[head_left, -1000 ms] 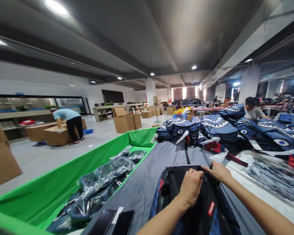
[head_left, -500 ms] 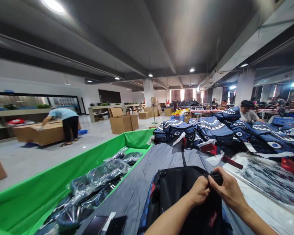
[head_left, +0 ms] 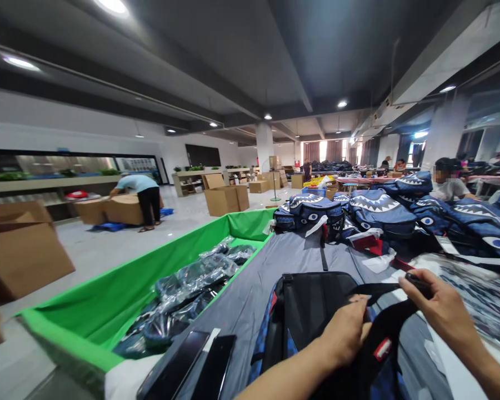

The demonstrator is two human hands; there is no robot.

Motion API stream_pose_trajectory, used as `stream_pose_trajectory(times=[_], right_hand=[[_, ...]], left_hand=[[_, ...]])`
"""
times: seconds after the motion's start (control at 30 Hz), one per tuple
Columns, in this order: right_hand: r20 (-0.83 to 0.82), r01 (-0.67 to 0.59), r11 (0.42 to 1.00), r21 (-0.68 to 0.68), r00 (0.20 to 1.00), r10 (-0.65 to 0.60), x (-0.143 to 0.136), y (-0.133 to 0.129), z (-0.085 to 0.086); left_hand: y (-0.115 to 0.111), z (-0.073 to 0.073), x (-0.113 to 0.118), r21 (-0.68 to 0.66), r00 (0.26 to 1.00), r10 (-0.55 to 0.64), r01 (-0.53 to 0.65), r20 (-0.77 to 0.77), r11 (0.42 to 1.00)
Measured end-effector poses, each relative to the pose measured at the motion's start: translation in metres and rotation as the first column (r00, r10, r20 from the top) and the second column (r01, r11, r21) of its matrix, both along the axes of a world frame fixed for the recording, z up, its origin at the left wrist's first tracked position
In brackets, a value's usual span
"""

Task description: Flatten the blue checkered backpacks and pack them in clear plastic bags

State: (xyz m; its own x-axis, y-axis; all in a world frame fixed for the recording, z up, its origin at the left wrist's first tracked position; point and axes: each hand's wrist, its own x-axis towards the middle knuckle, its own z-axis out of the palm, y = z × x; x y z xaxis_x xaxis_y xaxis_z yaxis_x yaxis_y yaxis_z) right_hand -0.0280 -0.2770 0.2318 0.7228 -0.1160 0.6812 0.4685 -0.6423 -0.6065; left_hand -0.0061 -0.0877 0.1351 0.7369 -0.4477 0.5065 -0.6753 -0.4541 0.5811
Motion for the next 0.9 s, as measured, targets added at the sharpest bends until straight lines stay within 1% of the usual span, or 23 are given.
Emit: stream_pose_trajectory(times=[0.03, 0.07, 0.1, 0.13, 0.17, 0.23, 0.3, 0.33, 0.37, 0.43, 0.47, 0.5, 0.53, 0.57, 0.6, 0.63, 0.67, 0.7, 0.73, 0.77, 0.83, 0.87, 0.9], right_hand=[[-0.058, -0.009, 1.0, -0.023, 0.998, 0.007, 0.005, -0.005, 0.005], [-0.099, -0.04, 0.998, -0.054, 0.994, 0.034, 0.009, -0.007, 0.01], [-0.128, -0.089, 0.992, -0.084, 0.989, 0.078, 0.012, -0.005, 0.015], [-0.151, -0.152, 0.983, -0.104, 0.979, 0.135, 0.014, -0.001, 0.02], [-0.174, -0.219, 0.969, -0.113, 0.965, 0.197, 0.015, 0.005, 0.024], [-0.236, -0.328, 0.941, -0.086, 0.924, 0.3, 0.018, 0.015, 0.029], [-0.318, -0.411, 0.911, -0.017, 0.866, 0.385, 0.022, 0.02, 0.032], [-0.351, -0.45, 0.893, 0.029, 0.832, 0.43, 0.025, 0.02, 0.032], [-0.377, -0.487, 0.87, 0.074, 0.794, 0.476, 0.028, 0.02, 0.032], [-0.405, -0.549, 0.824, 0.138, 0.729, 0.553, 0.038, 0.021, 0.03], [-0.399, -0.564, 0.811, 0.155, 0.715, 0.574, 0.044, 0.022, 0.029], [-0.379, -0.567, 0.808, 0.161, 0.721, 0.581, 0.05, 0.025, 0.027], [-0.351, -0.562, 0.812, 0.159, 0.737, 0.578, 0.058, 0.029, 0.025], [-0.318, -0.553, 0.818, 0.158, 0.756, 0.572, 0.067, 0.033, 0.022], [-0.288, -0.54, 0.826, 0.161, 0.775, 0.563, 0.077, 0.038, 0.019], [-0.267, -0.527, 0.833, 0.166, 0.789, 0.553, 0.087, 0.043, 0.014], [-0.258, -0.521, 0.836, 0.172, 0.795, 0.549, 0.097, 0.048, 0.008], [-0.259, -0.522, 0.835, 0.175, 0.794, 0.55, 0.106, 0.053, 0.001], [-0.266, -0.527, 0.834, 0.165, 0.79, 0.552, 0.114, 0.057, -0.008], [-0.277, -0.536, 0.832, 0.141, 0.786, 0.553, 0.122, 0.06, -0.017], [-0.308, -0.565, 0.821, 0.077, 0.77, 0.559, 0.133, 0.064, -0.038], [-0.325, -0.573, 0.819, 0.044, 0.767, 0.554, 0.137, 0.065, -0.049], [-0.336, -0.57, 0.822, 0.01, 0.772, 0.54, 0.14, 0.065, -0.06]], left_hand=[[0.003, 0.003, -0.009, 0.017, 0.99, 0.011, -0.013, 0.14, 1.0], [0.005, 0.007, -0.015, 0.028, 0.964, 0.016, -0.024, 0.266, 0.999], [0.005, 0.012, -0.017, 0.025, 0.938, 0.021, -0.032, 0.346, 0.999], [0.004, 0.018, -0.017, 0.012, 0.933, 0.022, -0.028, 0.358, 1.0], [0.002, 0.023, -0.014, -0.004, 0.951, 0.008, -0.007, 0.308, 1.0], [-0.002, 0.03, -0.006, -0.07, 0.996, -0.03, 0.036, 0.082, 0.997], [-0.004, 0.031, -0.003, -0.182, 0.99, -0.081, 0.058, -0.117, 0.982], [-0.003, 0.029, -0.004, -0.233, 0.982, -0.089, 0.049, -0.164, 0.971], [-0.002, 0.026, -0.007, -0.272, 0.981, -0.071, 0.02, -0.18, 0.962], [0.002, 0.019, -0.016, -0.297, 0.982, 0.019, -0.075, -0.189, 0.952], [0.004, 0.015, -0.021, -0.304, 0.972, 0.077, -0.144, -0.224, 0.942], [0.006, 0.012, -0.027, -0.328, 0.948, 0.121, -0.22, -0.296, 0.919], [0.008, 0.008, -0.032, -0.375, 0.904, 0.134, -0.298, -0.407, 0.878], [0.009, 0.004, -0.039, -0.435, 0.837, 0.093, -0.371, -0.539, 0.82], [0.011, 0.0, -0.046, -0.505, 0.754, -0.011, -0.429, -0.657, 0.749], [0.013, -0.004, -0.054, -0.574, 0.67, -0.153, -0.469, -0.727, 0.671], [0.015, -0.009, -0.062, -0.63, 0.604, -0.287, -0.487, -0.743, 0.606], [0.019, -0.015, -0.072, -0.663, 0.566, -0.374, -0.482, -0.735, 0.573], [0.024, -0.02, -0.082, -0.676, 0.552, -0.41, -0.462, -0.726, 0.574], [0.029, -0.026, -0.091, -0.667, 0.556, -0.401, -0.44, -0.728, 0.601], [0.042, -0.036, -0.11, -0.601, 0.569, -0.318, -0.425, -0.759, 0.677], [0.048, -0.041, -0.117, -0.571, 0.567, -0.283, -0.428, -0.773, 0.7], [0.055, -0.044, -0.123, -0.553, 0.562, -0.266, -0.435, -0.783, 0.71]])
